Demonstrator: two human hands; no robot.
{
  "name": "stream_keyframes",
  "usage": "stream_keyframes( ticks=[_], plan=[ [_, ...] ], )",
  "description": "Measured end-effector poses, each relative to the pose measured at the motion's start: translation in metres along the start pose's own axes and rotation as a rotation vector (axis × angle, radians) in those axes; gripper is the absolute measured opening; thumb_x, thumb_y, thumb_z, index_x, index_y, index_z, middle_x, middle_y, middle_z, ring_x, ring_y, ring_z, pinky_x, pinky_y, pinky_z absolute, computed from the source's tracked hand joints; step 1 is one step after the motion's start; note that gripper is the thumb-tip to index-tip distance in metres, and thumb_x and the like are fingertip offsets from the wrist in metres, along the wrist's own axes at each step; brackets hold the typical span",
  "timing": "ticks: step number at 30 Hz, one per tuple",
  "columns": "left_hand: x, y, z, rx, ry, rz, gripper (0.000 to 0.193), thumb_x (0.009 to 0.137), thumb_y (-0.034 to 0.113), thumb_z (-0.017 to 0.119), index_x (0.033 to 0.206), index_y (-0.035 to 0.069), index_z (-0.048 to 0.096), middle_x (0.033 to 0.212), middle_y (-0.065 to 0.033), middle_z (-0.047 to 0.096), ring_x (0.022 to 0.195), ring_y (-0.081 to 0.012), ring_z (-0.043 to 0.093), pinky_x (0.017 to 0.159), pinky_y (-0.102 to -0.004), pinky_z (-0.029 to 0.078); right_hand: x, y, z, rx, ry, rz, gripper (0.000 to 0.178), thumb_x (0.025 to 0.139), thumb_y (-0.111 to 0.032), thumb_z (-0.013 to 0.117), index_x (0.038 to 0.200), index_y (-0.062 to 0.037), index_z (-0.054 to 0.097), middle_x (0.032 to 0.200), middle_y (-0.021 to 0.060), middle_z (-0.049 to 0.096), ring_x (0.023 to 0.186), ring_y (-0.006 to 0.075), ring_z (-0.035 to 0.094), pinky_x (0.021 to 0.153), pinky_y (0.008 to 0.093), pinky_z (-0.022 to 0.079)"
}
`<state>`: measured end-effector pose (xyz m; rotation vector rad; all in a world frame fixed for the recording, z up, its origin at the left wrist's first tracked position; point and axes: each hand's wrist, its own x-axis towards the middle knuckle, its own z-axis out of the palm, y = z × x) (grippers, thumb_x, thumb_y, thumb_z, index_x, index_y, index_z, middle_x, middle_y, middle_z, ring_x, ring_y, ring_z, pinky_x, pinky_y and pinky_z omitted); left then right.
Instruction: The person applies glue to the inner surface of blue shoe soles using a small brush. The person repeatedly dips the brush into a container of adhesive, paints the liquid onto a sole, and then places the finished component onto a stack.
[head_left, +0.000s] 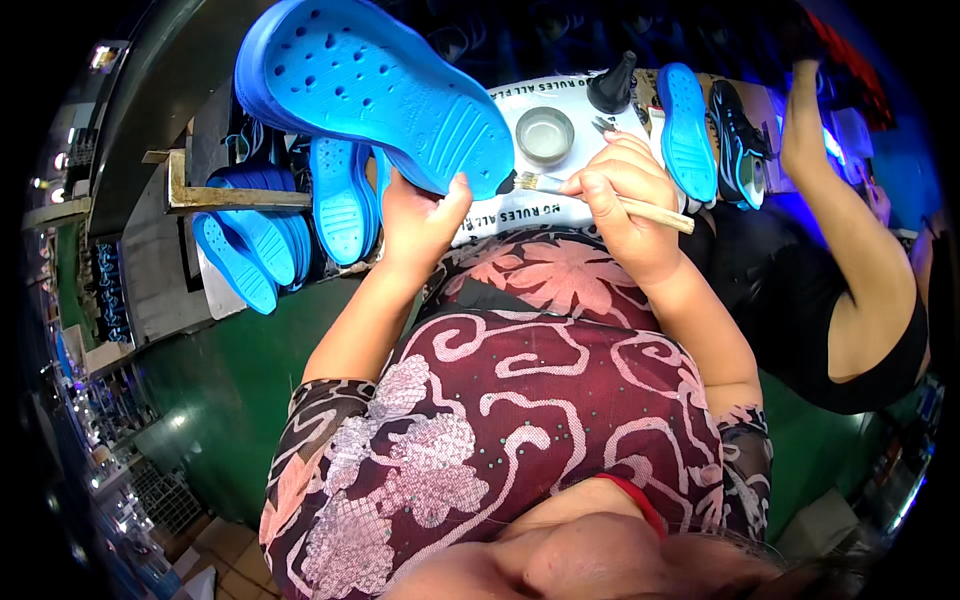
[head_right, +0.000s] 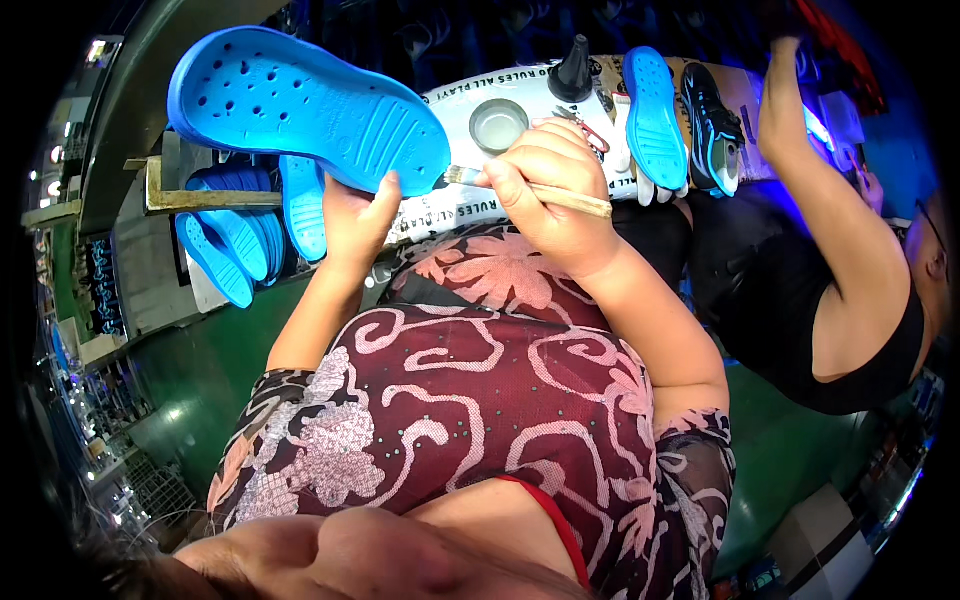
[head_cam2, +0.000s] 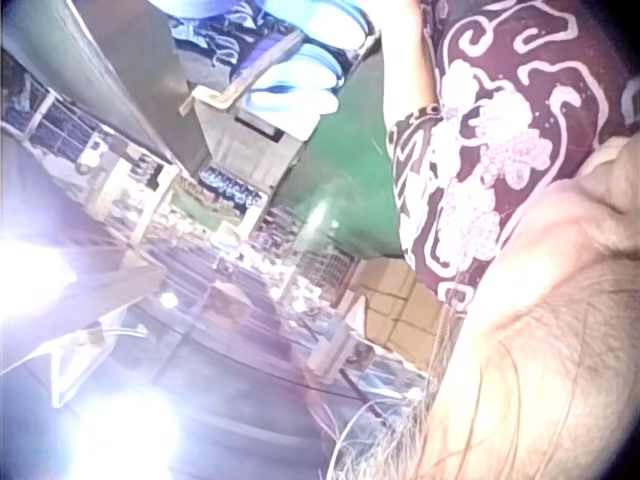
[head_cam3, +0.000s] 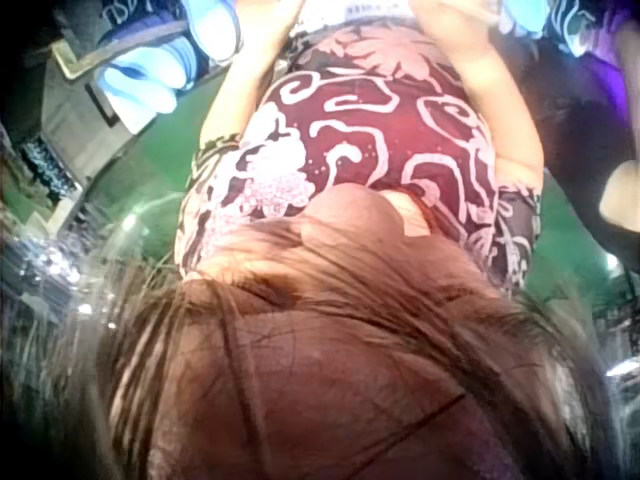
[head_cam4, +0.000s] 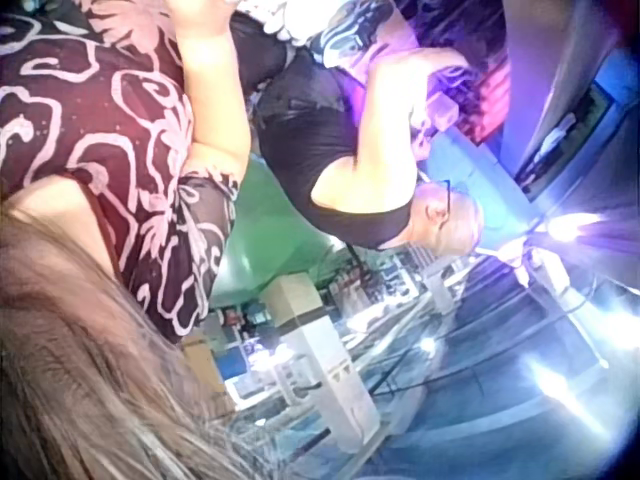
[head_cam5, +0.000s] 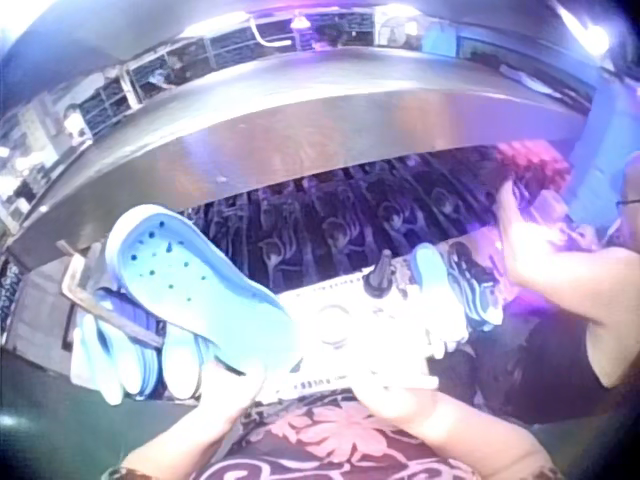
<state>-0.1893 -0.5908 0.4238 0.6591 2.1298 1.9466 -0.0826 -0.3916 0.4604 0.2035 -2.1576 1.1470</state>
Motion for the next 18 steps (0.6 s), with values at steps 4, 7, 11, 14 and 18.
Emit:
stream_keyframes(
  ticks=[4,7,11,14,18],
  plan=[
    [-0.001,0.001,0.006,0.054,-0.011,0.09,0.041,0.075,0.006,0.065,0.111,-0.006,0.049,0.1,-0.0132,0.063,0.09,-0.0172,0.061,0.081,-0.0297,0.048,-0.001,0.001,0.006,-0.062,-0.002,-0.051,0.019,0.082,-0.015,0.061,0.066,-0.0054,0.064,0.06,0.0053,0.055,0.058,0.0225,0.049,0.064,0.0336,0.037],
    [0.001,0.0,0.007,0.14,-0.032,0.212,0.037,0.072,0.003,0.066,0.106,-0.004,0.053,0.091,-0.0125,0.065,0.08,-0.0172,0.063,0.074,-0.0294,0.049,-0.004,0.005,0.01,-0.129,-0.036,-0.048,0.018,0.081,-0.015,0.063,0.066,-0.0063,0.064,0.059,0.0041,0.054,0.058,0.0224,0.049,0.065,0.0335,0.037],
    [0.002,0.003,0.002,0.282,-0.086,0.253,0.032,0.07,0.001,0.066,0.1,-0.003,0.056,0.084,-0.012,0.066,0.075,-0.0173,0.064,0.07,-0.0298,0.05,-0.008,0.007,0.003,-0.181,-0.003,0.006,0.023,0.083,-0.017,0.061,0.063,-0.0065,0.062,0.059,0.0053,0.055,0.058,0.023,0.049,0.065,0.0334,0.037],
    [0.002,0.003,0.006,0.185,-0.008,0.268,0.032,0.069,0.002,0.065,0.099,-0.003,0.056,0.084,-0.0126,0.067,0.076,-0.0182,0.065,0.07,-0.0297,0.05,-0.009,0.004,-0.002,-0.098,0.042,0.068,0.024,0.084,-0.017,0.061,0.062,-0.0066,0.062,0.06,0.0057,0.056,0.057,0.0234,0.049,0.065,0.0336,0.037],
    [0.002,-0.002,0.009,0.173,-0.013,0.259,0.033,0.068,0.002,0.065,0.1,-0.001,0.056,0.084,-0.0133,0.066,0.075,-0.0209,0.066,0.069,-0.0304,0.05,-0.004,0.002,0.002,-0.087,0.024,-0.025,0.025,0.084,-0.017,0.061,0.062,-0.0062,0.061,0.06,0.0059,0.056,0.056,0.0241,0.048,0.065,0.0341,0.038]
  ],
)
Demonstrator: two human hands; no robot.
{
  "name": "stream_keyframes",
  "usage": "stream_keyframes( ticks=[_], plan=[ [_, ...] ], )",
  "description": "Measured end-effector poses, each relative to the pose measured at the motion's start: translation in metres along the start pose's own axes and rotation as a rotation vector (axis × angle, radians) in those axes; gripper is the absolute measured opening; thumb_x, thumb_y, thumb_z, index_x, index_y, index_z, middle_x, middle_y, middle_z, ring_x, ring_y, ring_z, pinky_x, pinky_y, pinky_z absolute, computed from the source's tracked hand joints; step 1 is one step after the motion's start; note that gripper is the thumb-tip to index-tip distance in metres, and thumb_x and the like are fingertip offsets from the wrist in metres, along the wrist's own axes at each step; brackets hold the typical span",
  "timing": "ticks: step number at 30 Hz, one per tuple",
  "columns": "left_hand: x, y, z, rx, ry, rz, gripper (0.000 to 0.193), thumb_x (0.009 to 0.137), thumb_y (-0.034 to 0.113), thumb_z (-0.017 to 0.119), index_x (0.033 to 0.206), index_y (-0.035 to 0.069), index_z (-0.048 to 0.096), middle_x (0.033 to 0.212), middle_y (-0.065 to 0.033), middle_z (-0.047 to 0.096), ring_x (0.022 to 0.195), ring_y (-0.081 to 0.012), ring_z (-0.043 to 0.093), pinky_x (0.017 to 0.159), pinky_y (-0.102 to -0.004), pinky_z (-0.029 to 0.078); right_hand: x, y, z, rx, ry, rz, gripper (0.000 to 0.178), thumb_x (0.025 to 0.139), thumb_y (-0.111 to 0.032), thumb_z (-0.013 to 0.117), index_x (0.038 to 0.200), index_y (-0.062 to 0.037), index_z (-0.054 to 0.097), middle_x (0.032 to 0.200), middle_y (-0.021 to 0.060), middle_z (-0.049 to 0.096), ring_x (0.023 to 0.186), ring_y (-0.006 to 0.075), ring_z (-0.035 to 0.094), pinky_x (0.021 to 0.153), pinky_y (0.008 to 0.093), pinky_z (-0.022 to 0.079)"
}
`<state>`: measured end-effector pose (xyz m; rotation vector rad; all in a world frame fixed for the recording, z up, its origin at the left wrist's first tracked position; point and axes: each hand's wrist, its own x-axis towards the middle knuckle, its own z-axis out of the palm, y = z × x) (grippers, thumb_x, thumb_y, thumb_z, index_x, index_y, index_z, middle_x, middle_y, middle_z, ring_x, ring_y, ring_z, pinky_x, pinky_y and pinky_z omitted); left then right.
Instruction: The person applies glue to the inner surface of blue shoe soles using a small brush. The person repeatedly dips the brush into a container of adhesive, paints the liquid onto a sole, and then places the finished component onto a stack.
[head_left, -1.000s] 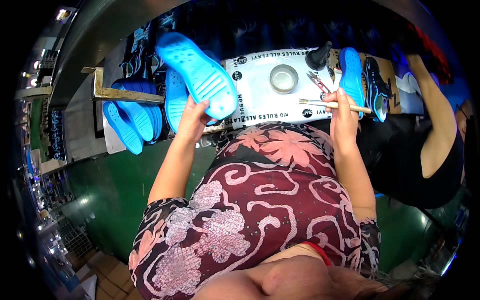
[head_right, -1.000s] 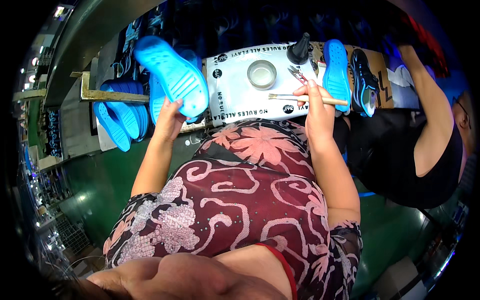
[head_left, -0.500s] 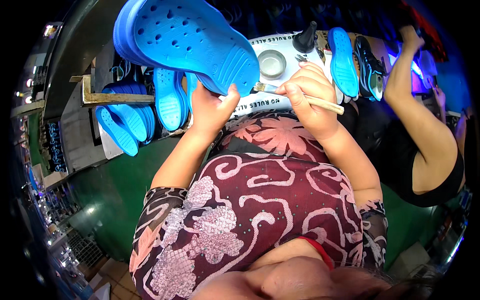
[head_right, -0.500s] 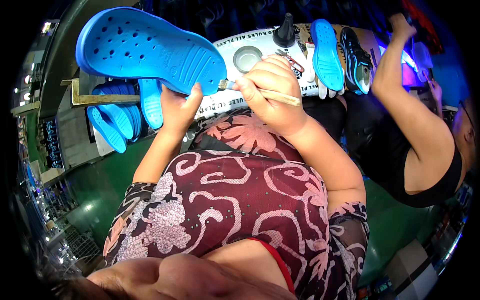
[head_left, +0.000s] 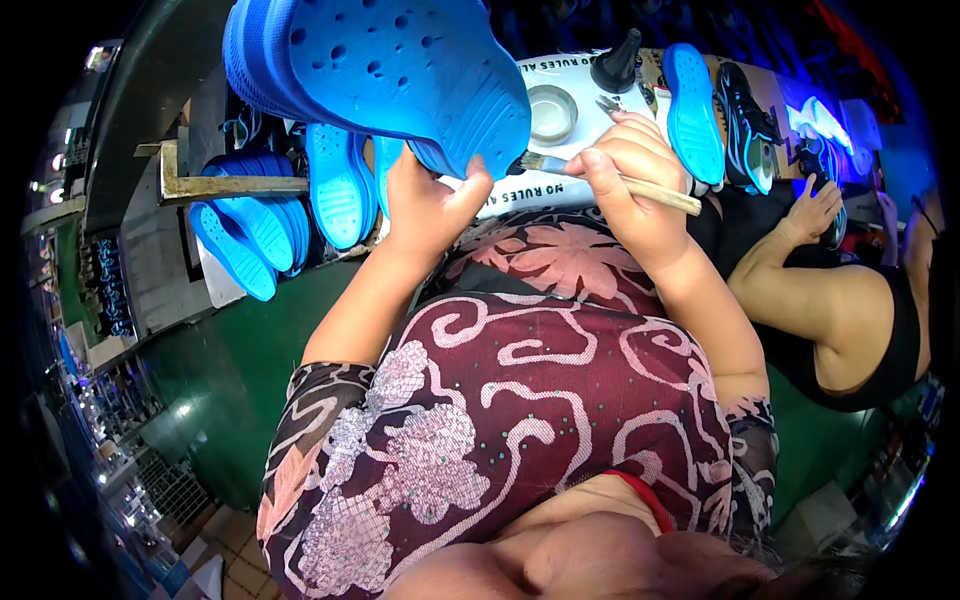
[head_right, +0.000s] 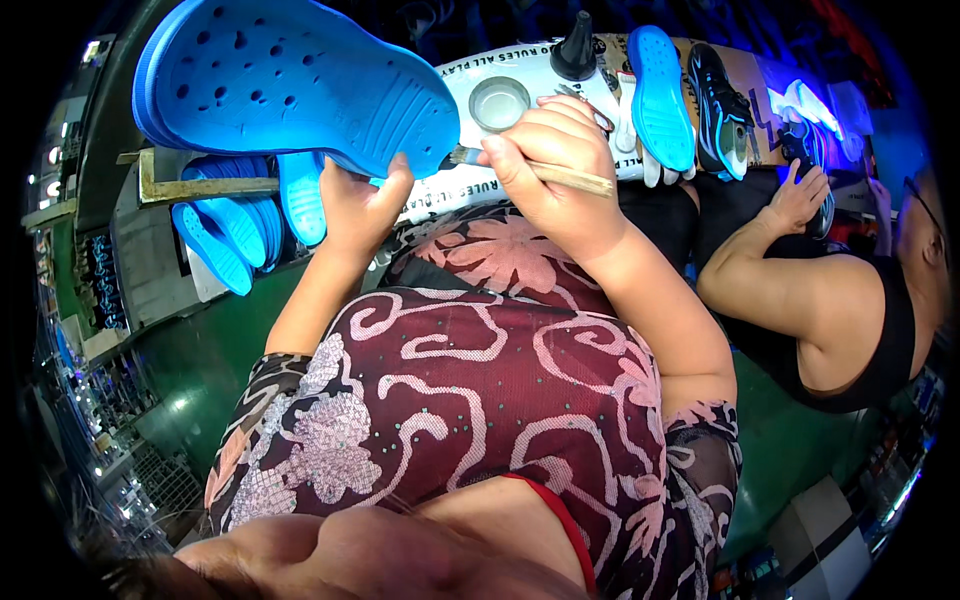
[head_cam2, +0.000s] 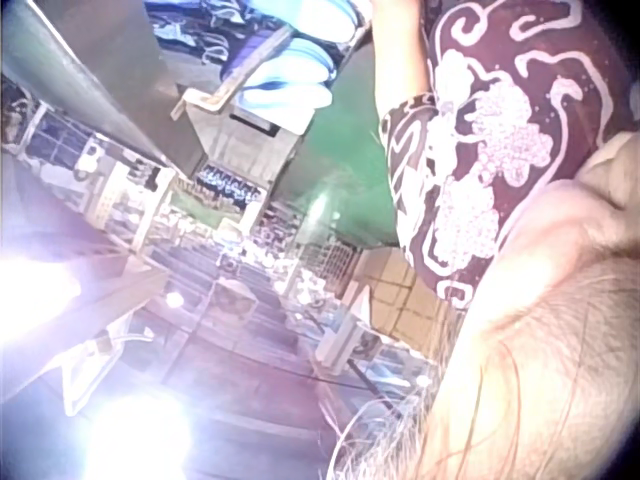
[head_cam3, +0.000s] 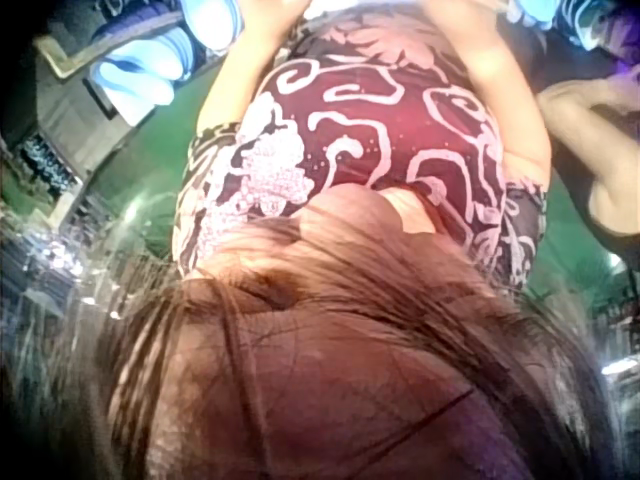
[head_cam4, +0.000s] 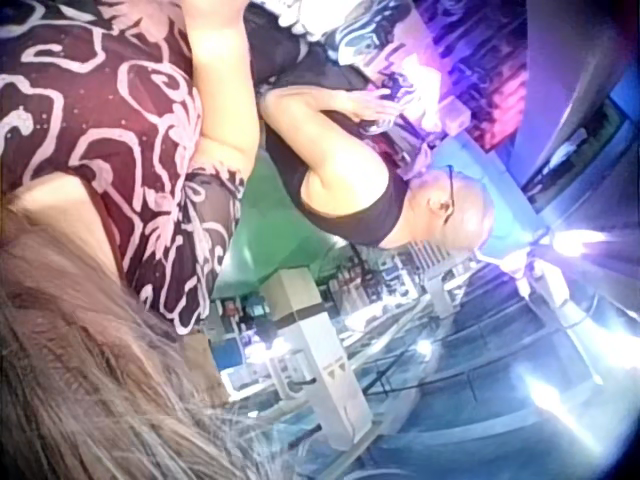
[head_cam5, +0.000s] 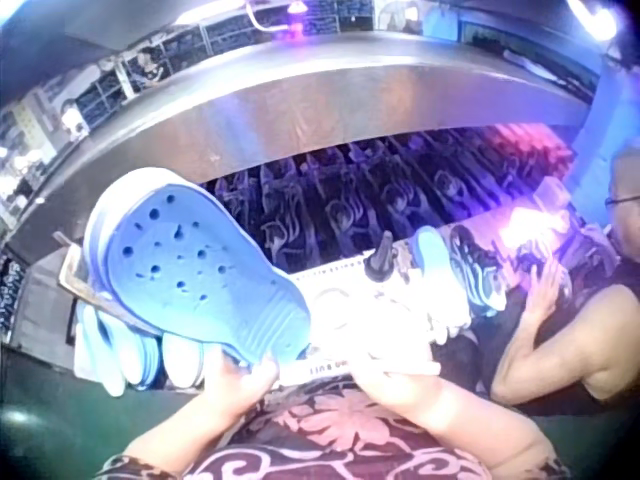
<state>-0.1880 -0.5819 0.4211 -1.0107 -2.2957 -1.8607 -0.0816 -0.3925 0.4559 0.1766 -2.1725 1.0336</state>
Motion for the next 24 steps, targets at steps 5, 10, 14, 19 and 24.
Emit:
stream_keyframes(
  ticks=[5,10,14,19,24],
  plan=[
    [0.0,-0.003,-0.002,0.123,-0.039,0.083,0.038,0.067,0.002,0.066,0.103,-0.001,0.054,0.085,-0.0135,0.066,0.075,-0.0228,0.066,0.069,-0.0313,0.05,-0.003,0.009,0.003,-0.092,-0.022,-0.009,0.023,0.083,-0.016,0.063,0.062,-0.0065,0.061,0.059,0.0064,0.055,0.057,0.0252,0.049,0.066,0.0343,0.039],
    [-0.002,-0.002,0.0,0.066,-0.016,0.089,0.039,0.066,0.001,0.065,0.104,-0.001,0.054,0.084,-0.0149,0.066,0.074,-0.0247,0.066,0.068,-0.0312,0.051,-0.007,0.01,0.002,-0.039,0.036,0.059,0.024,0.083,-0.016,0.063,0.062,-0.006,0.062,0.058,0.0062,0.055,0.057,0.0251,0.049,0.066,0.0337,0.039],
    [-0.004,-0.007,0.001,0.097,-0.027,0.109,0.04,0.066,0.0,0.065,0.104,-0.002,0.054,0.084,-0.0147,0.066,0.072,-0.0235,0.066,0.066,-0.0313,0.051,-0.004,0.004,0.007,-0.014,-0.064,-0.077,0.019,0.079,-0.016,0.067,0.063,-0.0058,0.064,0.058,0.0053,0.056,0.055,0.0236,0.05,0.064,0.0335,0.039],
    [-0.006,-0.002,-0.002,0.154,-0.098,0.119,0.038,0.069,-0.002,0.064,0.105,-0.004,0.053,0.091,-0.0118,0.064,0.079,-0.0188,0.063,0.071,-0.0289,0.049,-0.007,0.008,0.005,-0.057,-0.072,-0.033,0.02,0.078,-0.019,0.068,0.064,-0.0055,0.064,0.057,0.0044,0.055,0.055,0.0232,0.049,0.062,0.034,0.038],
    [-0.002,-0.002,0.002,0.13,-0.09,0.245,0.036,0.069,-0.005,0.064,0.104,-0.006,0.053,0.093,-0.0103,0.062,0.082,-0.0168,0.061,0.073,-0.0262,0.049,-0.004,0.007,0.007,-0.019,-0.058,-0.054,0.02,0.078,-0.019,0.068,0.064,-0.0053,0.064,0.057,0.0044,0.054,0.054,0.0231,0.048,0.062,0.0341,0.037]
  ],
)
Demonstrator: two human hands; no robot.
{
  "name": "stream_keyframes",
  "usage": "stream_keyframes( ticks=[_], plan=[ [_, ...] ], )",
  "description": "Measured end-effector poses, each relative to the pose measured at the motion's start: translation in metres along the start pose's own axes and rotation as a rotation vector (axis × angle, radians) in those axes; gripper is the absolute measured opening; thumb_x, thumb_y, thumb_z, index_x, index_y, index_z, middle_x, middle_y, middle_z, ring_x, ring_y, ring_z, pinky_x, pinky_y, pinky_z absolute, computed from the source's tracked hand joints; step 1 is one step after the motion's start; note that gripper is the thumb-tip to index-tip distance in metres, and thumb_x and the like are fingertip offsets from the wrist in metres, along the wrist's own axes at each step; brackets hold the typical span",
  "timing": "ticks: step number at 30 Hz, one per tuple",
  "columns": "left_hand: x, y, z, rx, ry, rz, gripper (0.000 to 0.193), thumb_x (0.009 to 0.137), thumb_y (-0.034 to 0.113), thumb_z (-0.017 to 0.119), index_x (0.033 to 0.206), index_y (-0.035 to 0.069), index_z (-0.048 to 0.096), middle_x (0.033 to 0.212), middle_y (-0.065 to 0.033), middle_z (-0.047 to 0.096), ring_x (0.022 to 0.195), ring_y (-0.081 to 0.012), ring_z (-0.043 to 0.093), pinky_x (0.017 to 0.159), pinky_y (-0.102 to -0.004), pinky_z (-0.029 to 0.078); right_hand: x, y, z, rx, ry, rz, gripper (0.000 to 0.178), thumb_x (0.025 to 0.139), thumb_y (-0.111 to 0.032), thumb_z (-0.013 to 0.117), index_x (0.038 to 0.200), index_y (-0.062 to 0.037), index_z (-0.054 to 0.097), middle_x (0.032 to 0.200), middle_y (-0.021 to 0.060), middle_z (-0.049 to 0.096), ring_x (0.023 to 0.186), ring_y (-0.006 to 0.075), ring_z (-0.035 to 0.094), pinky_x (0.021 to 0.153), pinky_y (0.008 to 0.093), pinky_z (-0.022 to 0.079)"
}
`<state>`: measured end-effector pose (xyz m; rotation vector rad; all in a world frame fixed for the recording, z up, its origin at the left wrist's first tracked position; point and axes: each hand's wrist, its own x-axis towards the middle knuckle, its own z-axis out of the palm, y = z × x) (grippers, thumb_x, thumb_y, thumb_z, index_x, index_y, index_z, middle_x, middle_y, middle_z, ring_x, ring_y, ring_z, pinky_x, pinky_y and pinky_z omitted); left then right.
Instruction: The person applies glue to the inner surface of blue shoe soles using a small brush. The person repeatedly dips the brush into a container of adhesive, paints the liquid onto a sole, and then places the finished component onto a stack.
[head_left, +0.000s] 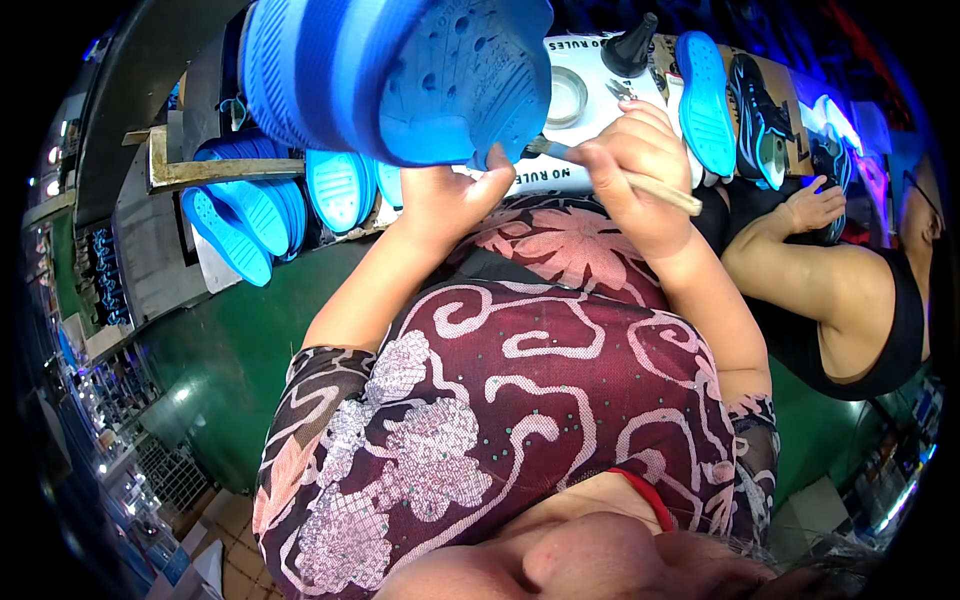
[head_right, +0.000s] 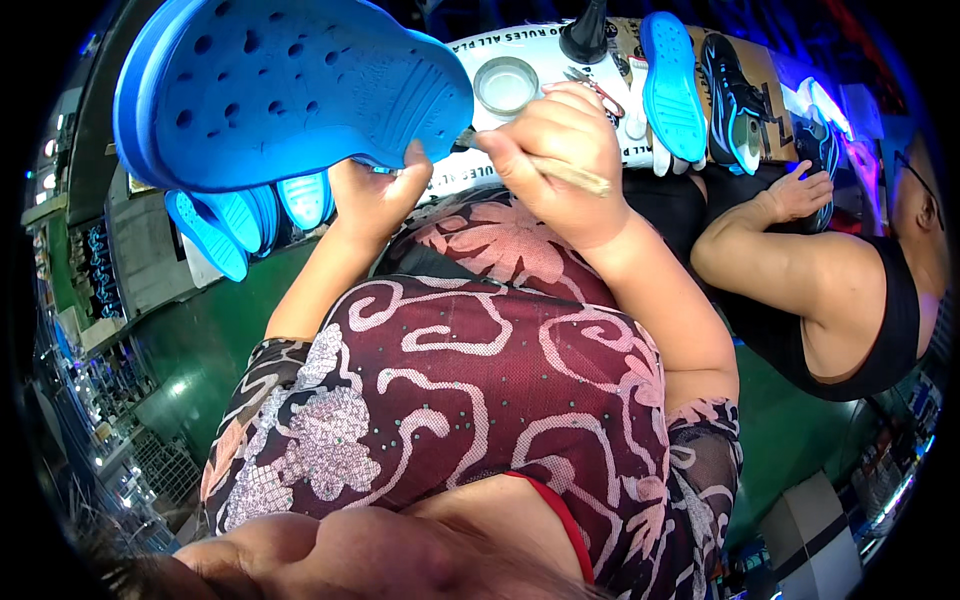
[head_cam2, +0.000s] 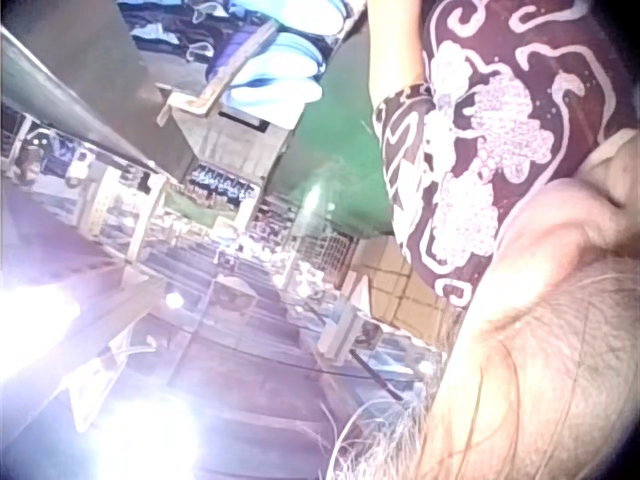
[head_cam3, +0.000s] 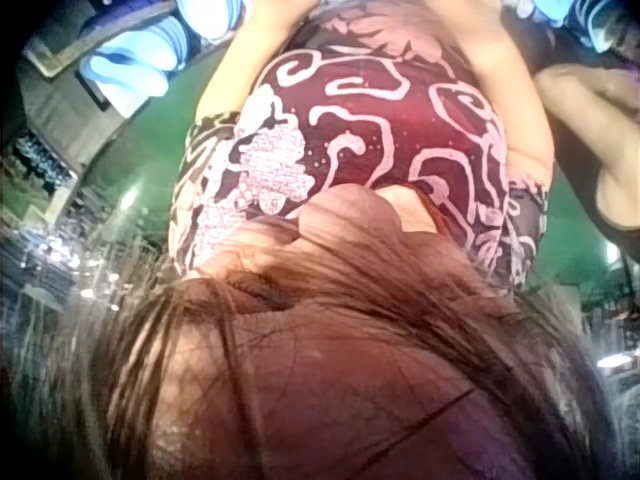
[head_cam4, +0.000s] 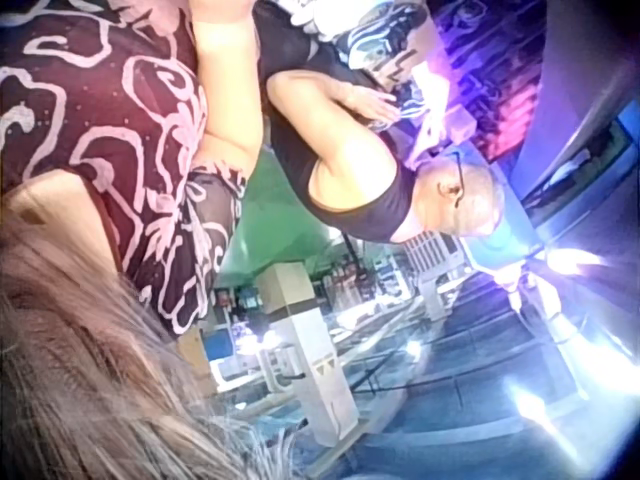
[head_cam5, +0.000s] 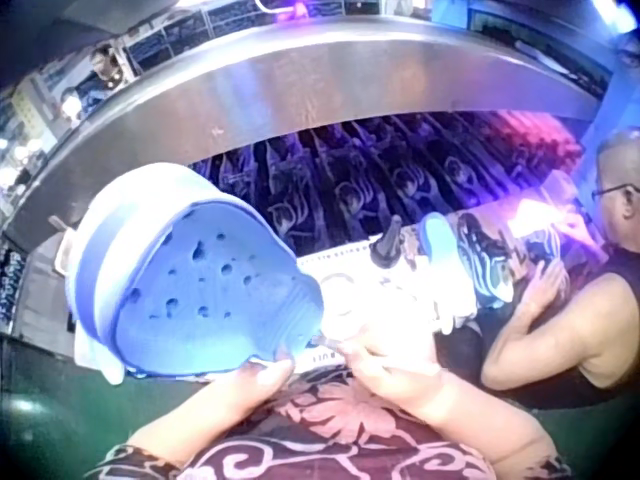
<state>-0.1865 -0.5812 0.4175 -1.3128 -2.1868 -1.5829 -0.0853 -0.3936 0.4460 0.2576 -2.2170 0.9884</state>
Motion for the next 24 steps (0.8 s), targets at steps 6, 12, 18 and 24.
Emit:
stream_keyframes(
  ticks=[6,12,18,24],
  plan=[
    [0.004,-0.001,0.003,0.007,0.021,0.071,0.037,0.068,-0.006,0.064,0.103,-0.005,0.053,0.093,-0.0103,0.06,0.083,-0.017,0.061,0.073,-0.0266,0.049,-0.004,-0.006,0.002,-0.039,-0.031,-0.006,0.022,0.079,-0.02,0.067,0.063,-0.006,0.063,0.057,0.0051,0.054,0.057,0.0237,0.051,0.07,0.0352,0.041],
    [0.003,0.003,0.0,0.07,-0.038,0.075,0.039,0.069,-0.006,0.064,0.106,-0.005,0.052,0.096,-0.0109,0.06,0.084,-0.0175,0.06,0.074,-0.0277,0.049,-0.004,-0.004,0.0,0.01,0.062,0.087,0.025,0.084,-0.022,0.064,0.064,-0.006,0.065,0.058,0.0059,0.054,0.055,0.024,0.049,0.067,0.0339,0.038],
    [0.004,0.0,0.001,0.096,-0.039,0.097,0.042,0.07,-0.006,0.064,0.109,-0.005,0.05,0.099,-0.0118,0.059,0.087,-0.0184,0.06,0.076,-0.0282,0.049,-0.006,-0.005,0.005,-0.023,-0.005,0.014,0.023,0.083,-0.02,0.063,0.065,-0.0053,0.064,0.058,0.0048,0.055,0.058,0.0234,0.052,0.07,0.0339,0.04],
    [0.001,-0.005,0.0,0.132,-0.037,0.106,0.041,0.07,-0.006,0.064,0.109,-0.006,0.05,0.099,-0.012,0.059,0.088,-0.019,0.061,0.077,-0.0279,0.049,-0.009,-0.005,0.0,0.071,0.064,0.101,0.023,0.085,-0.017,0.061,0.065,-0.0059,0.065,0.058,0.0043,0.056,0.057,0.0221,0.051,0.068,0.0334,0.039]
  ],
)
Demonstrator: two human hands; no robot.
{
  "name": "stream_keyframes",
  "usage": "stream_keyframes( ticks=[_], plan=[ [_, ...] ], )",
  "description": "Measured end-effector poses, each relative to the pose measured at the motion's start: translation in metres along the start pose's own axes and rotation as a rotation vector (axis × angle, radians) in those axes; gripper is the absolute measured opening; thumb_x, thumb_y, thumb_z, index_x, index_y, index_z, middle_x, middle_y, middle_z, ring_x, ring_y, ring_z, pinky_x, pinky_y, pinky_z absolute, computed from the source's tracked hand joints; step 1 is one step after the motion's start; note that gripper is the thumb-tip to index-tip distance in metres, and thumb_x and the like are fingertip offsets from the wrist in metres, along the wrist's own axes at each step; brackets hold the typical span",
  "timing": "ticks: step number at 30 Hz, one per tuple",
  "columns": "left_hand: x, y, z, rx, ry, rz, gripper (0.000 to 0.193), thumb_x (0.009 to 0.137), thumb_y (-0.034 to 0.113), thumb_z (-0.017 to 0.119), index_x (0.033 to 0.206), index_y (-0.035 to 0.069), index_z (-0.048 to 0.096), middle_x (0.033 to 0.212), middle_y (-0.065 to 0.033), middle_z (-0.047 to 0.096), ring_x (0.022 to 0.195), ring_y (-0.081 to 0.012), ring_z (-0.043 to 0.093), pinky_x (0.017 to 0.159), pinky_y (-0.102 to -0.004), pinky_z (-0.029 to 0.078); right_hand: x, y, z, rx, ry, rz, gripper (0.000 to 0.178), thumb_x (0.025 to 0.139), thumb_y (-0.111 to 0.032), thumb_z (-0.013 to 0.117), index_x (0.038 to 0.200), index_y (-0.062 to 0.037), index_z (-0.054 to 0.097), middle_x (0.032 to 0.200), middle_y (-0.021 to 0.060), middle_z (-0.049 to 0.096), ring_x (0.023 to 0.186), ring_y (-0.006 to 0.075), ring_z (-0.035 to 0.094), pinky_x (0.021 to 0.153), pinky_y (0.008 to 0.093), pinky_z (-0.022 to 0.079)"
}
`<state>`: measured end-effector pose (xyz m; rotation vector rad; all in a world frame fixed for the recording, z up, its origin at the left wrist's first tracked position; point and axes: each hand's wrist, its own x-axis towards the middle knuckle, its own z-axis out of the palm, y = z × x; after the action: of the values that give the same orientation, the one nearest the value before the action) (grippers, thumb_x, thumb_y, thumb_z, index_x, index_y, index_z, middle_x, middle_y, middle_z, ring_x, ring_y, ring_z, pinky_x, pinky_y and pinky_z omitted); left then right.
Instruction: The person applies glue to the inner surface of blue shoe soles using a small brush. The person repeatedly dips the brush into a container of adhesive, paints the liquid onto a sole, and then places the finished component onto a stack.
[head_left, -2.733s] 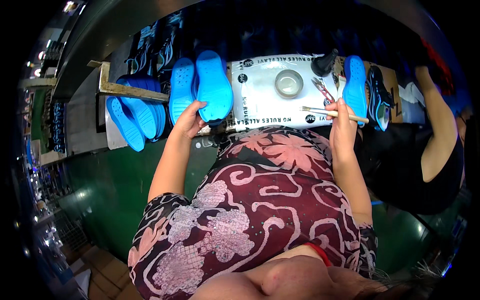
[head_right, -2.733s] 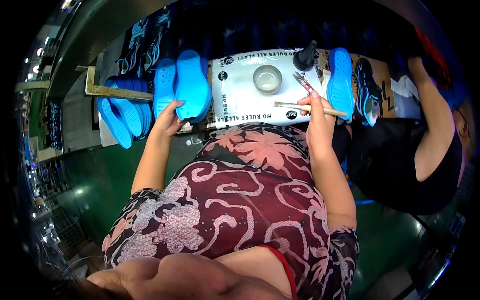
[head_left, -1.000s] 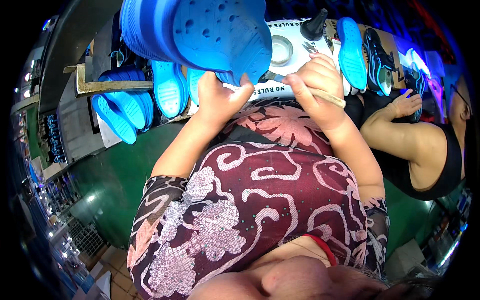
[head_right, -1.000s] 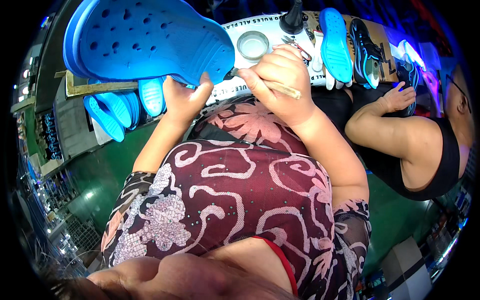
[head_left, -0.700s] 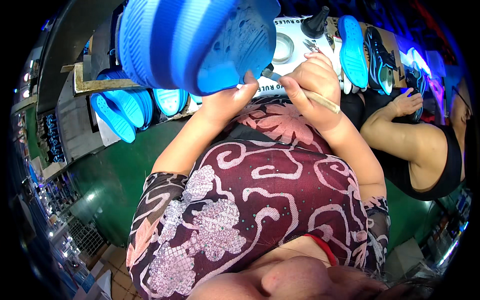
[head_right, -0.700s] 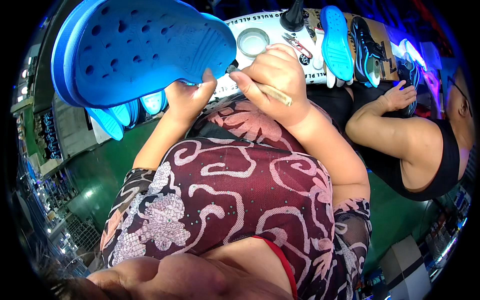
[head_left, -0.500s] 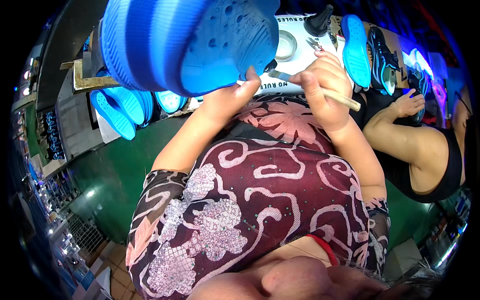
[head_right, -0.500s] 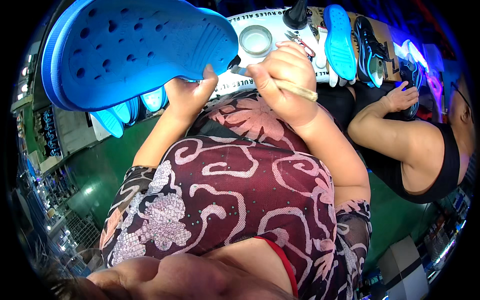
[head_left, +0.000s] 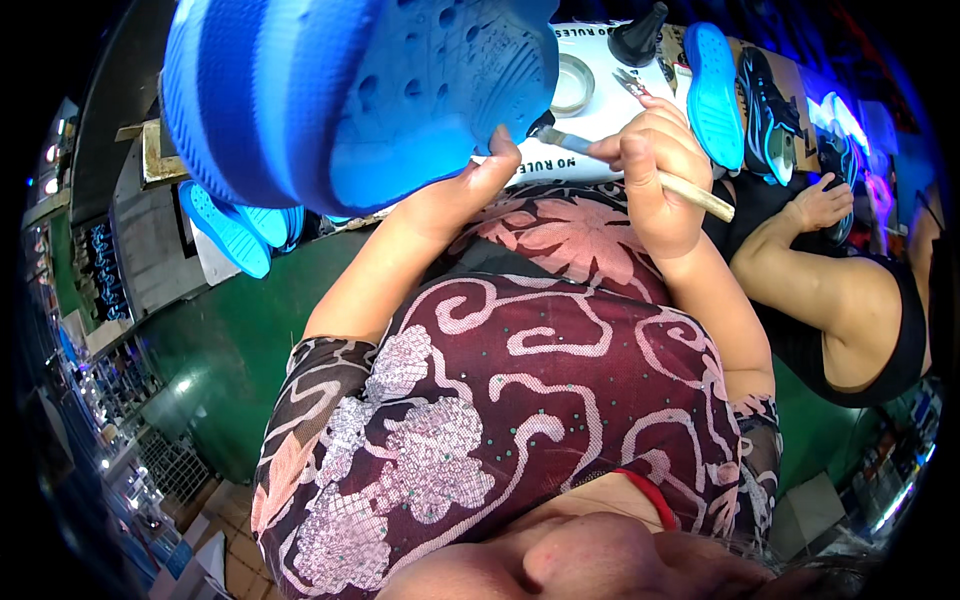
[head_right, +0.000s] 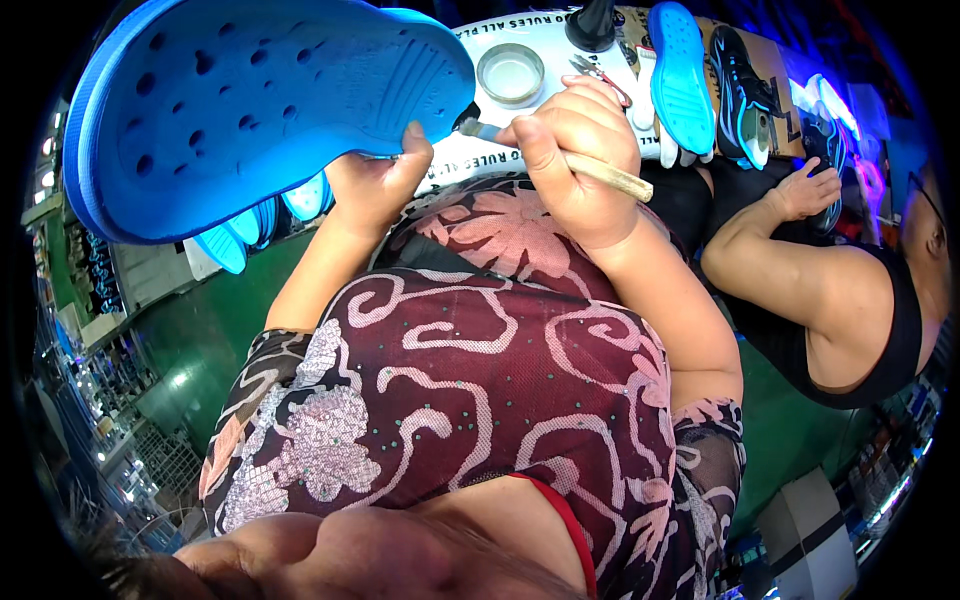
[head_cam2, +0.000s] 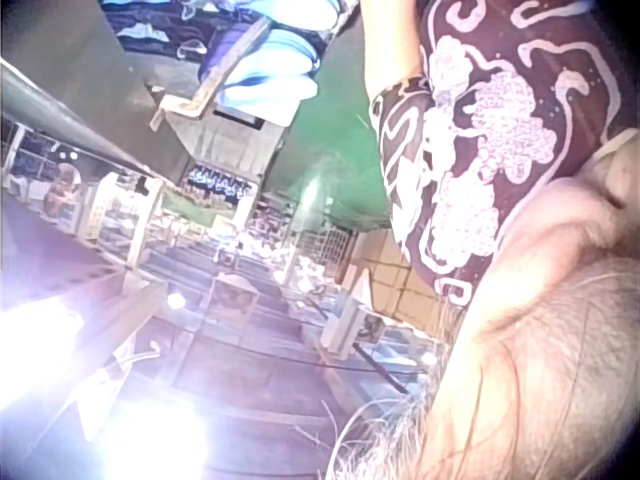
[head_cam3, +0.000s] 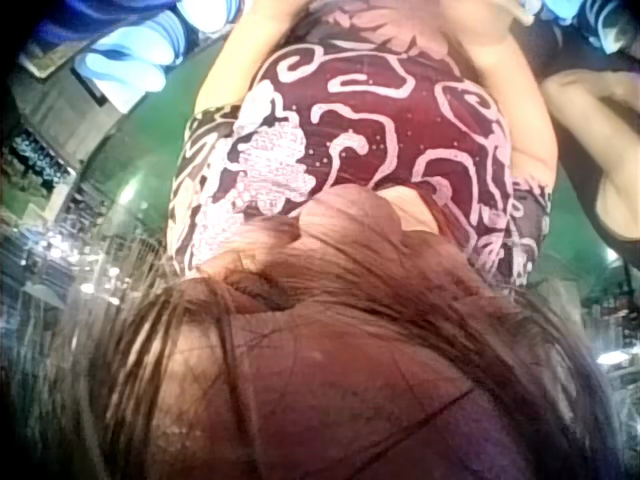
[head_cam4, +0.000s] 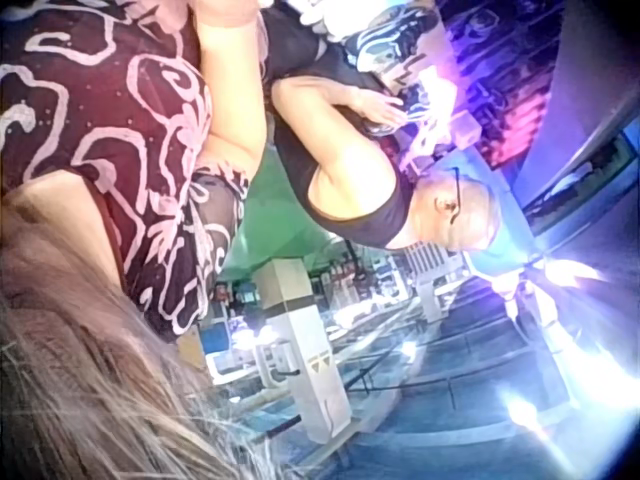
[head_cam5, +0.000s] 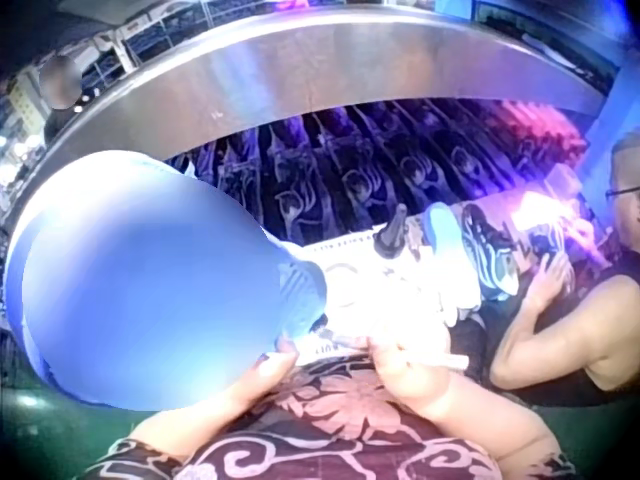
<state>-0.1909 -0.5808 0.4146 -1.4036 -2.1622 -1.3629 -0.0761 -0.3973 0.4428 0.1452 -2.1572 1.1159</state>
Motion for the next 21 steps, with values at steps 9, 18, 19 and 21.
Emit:
stream_keyframes(
  ticks=[9,18,19,21],
  plan=[
    [-0.012,-0.012,0.008,-0.111,-0.023,-0.067,0.031,0.073,-0.006,0.059,0.104,-0.005,0.058,0.097,-0.0107,0.063,0.087,-0.0188,0.062,0.077,-0.0273,0.049,-0.005,0.004,0.002,-0.102,0.012,-0.002,0.023,0.085,-0.015,0.062,0.064,-0.0073,0.064,0.058,0.0043,0.055,0.055,0.0219,0.05,0.068,0.0334,0.038],
    [0.01,0.009,0.004,-0.254,0.06,-0.017,0.039,0.076,-0.004,0.055,0.114,-0.006,0.055,0.113,-0.016,0.06,0.102,-0.0244,0.059,0.089,-0.0346,0.047,-0.021,-0.001,-0.024,-0.005,0.151,0.293,0.034,0.094,-0.013,0.046,0.068,0.0023,0.061,0.064,0.0072,0.059,0.06,0.0169,0.05,0.078,0.0332,0.041],
    [0.02,0.013,-0.006,-0.19,0.018,-0.032,0.04,0.076,-0.005,0.055,0.116,-0.006,0.053,0.114,-0.017,0.059,0.103,-0.025,0.059,0.089,-0.0352,0.046,-0.02,-0.001,-0.03,-0.046,0.159,0.281,0.035,0.095,-0.015,0.046,0.068,0.0027,0.061,0.066,0.0074,0.06,0.06,0.0159,0.051,0.077,0.0325,0.042],
    [0.034,0.026,-0.026,-0.233,-0.007,-0.161,0.044,0.077,-0.003,0.057,0.12,-0.005,0.05,0.116,-0.0174,0.058,0.105,-0.0257,0.058,0.092,-0.0365,0.045,-0.025,0.007,-0.035,-0.037,0.211,0.215,0.032,0.094,-0.012,0.048,0.068,0.0024,0.062,0.066,0.0077,0.06,0.06,0.0167,0.051,0.072,0.0306,0.042]
  ],
)
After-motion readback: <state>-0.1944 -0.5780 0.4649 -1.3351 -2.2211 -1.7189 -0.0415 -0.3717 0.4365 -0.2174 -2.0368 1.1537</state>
